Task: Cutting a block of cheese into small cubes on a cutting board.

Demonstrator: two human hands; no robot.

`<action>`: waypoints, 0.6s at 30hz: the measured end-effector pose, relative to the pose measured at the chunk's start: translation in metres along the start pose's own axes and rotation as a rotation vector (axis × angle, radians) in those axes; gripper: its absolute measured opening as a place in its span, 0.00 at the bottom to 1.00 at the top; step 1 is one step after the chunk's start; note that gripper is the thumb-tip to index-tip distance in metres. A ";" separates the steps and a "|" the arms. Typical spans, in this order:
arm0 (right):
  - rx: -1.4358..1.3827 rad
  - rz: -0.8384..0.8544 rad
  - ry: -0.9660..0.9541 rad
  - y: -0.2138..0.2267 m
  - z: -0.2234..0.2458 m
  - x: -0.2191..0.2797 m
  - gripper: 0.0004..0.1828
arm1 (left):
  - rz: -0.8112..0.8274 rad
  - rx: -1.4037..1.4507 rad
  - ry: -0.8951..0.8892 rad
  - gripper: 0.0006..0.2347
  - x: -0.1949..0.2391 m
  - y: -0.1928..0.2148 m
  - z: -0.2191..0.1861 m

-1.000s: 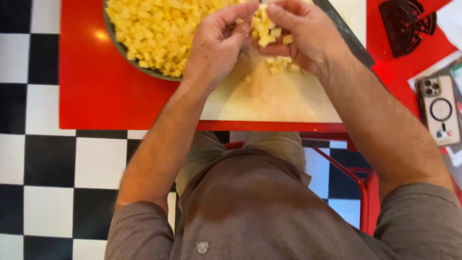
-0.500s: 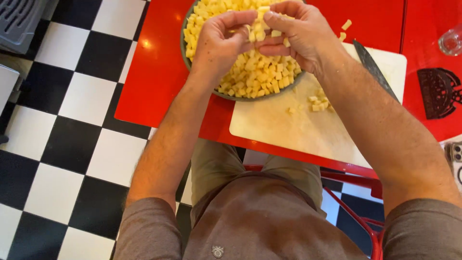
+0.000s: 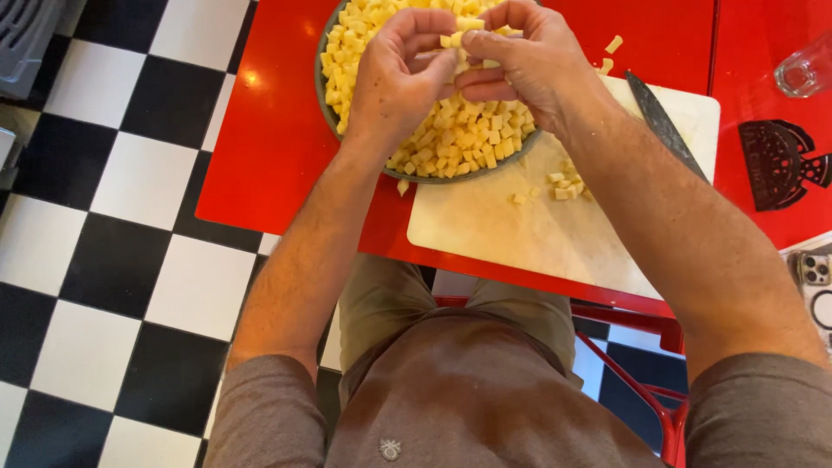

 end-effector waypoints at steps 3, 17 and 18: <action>0.029 0.024 0.077 0.002 -0.004 0.000 0.15 | 0.011 -0.168 -0.032 0.10 0.001 0.003 0.005; -0.055 0.110 0.002 0.001 0.004 0.002 0.11 | 0.102 -0.483 -0.378 0.13 0.003 0.006 -0.016; -0.018 0.132 0.014 0.000 0.002 0.002 0.12 | 0.093 -0.458 -0.318 0.13 0.003 0.006 -0.012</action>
Point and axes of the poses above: each hand's wrist, its own x-axis away from the middle knuckle, its own y-axis out of the back of the hand, z = x × y, the point moved 1 cm from there along -x, towards the middle knuckle, and after that the axes turned 1 degree about y, right-handed, at the moved point
